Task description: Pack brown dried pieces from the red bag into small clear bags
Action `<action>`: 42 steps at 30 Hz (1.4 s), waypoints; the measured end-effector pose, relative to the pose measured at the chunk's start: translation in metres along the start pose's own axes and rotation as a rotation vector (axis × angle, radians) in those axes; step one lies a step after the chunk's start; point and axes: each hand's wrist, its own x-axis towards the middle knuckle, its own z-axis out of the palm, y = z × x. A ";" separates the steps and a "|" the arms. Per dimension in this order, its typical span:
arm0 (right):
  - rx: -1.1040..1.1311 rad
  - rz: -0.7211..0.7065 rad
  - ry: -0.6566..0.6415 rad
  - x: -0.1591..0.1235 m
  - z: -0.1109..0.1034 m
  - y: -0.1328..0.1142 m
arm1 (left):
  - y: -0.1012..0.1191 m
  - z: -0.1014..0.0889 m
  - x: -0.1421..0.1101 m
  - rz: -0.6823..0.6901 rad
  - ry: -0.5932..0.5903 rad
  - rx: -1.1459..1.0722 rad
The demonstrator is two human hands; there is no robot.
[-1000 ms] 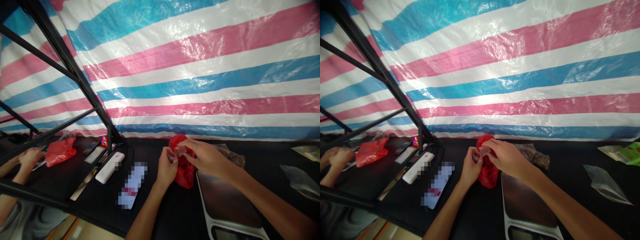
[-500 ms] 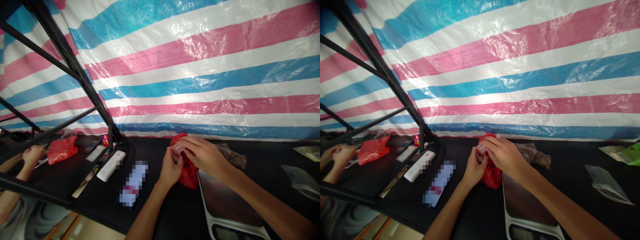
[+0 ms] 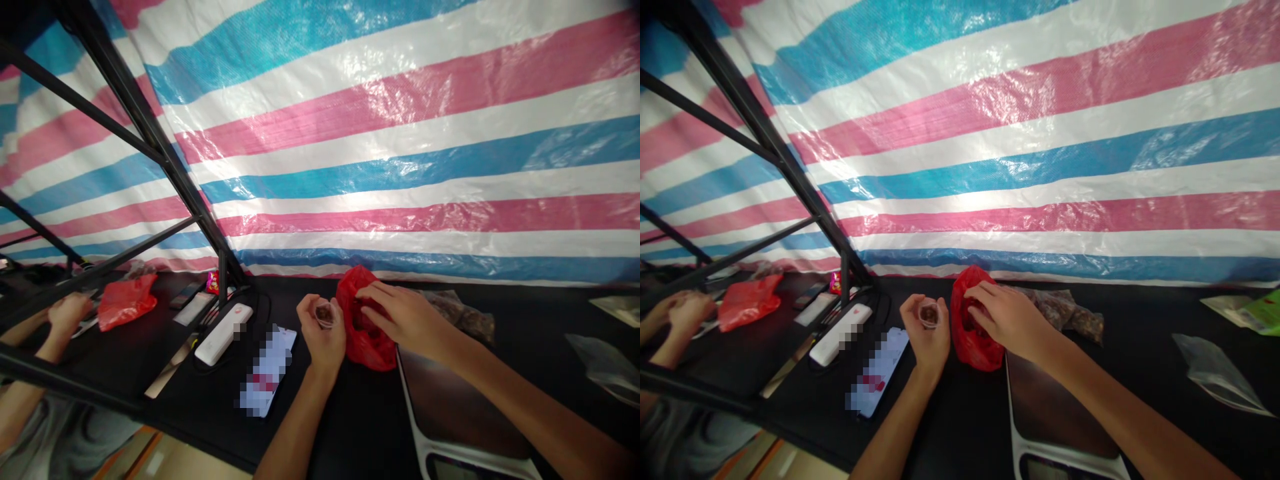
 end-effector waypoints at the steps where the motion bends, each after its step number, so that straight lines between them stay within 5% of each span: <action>1: 0.041 -0.051 0.017 0.000 -0.003 -0.006 | 0.000 0.000 -0.002 -0.006 -0.025 0.012; 6: 0.070 -0.220 -0.026 0.000 -0.005 -0.024 | -0.001 -0.001 -0.012 -0.063 -0.148 0.023; 14: -0.012 -0.134 0.078 -0.001 -0.007 -0.014 | 0.004 -0.001 -0.007 -0.200 -0.249 0.217; 25: 0.387 0.211 0.227 -0.015 -0.056 0.018 | 0.014 -0.008 -0.005 0.170 -0.532 0.151; 29: 0.509 0.305 -0.045 -0.049 -0.054 0.042 | 0.020 -0.012 -0.001 0.225 -0.594 0.160; 33: 0.545 0.345 -0.190 -0.084 -0.029 0.056 | 0.024 -0.011 0.000 0.296 -0.805 0.274; 37: 0.348 0.289 -0.094 -0.091 -0.017 0.056 | 0.018 -0.011 0.002 0.310 -0.936 0.456; 42: 0.206 0.227 0.077 -0.093 -0.026 0.062 | 0.012 -0.015 0.010 0.272 -0.902 0.500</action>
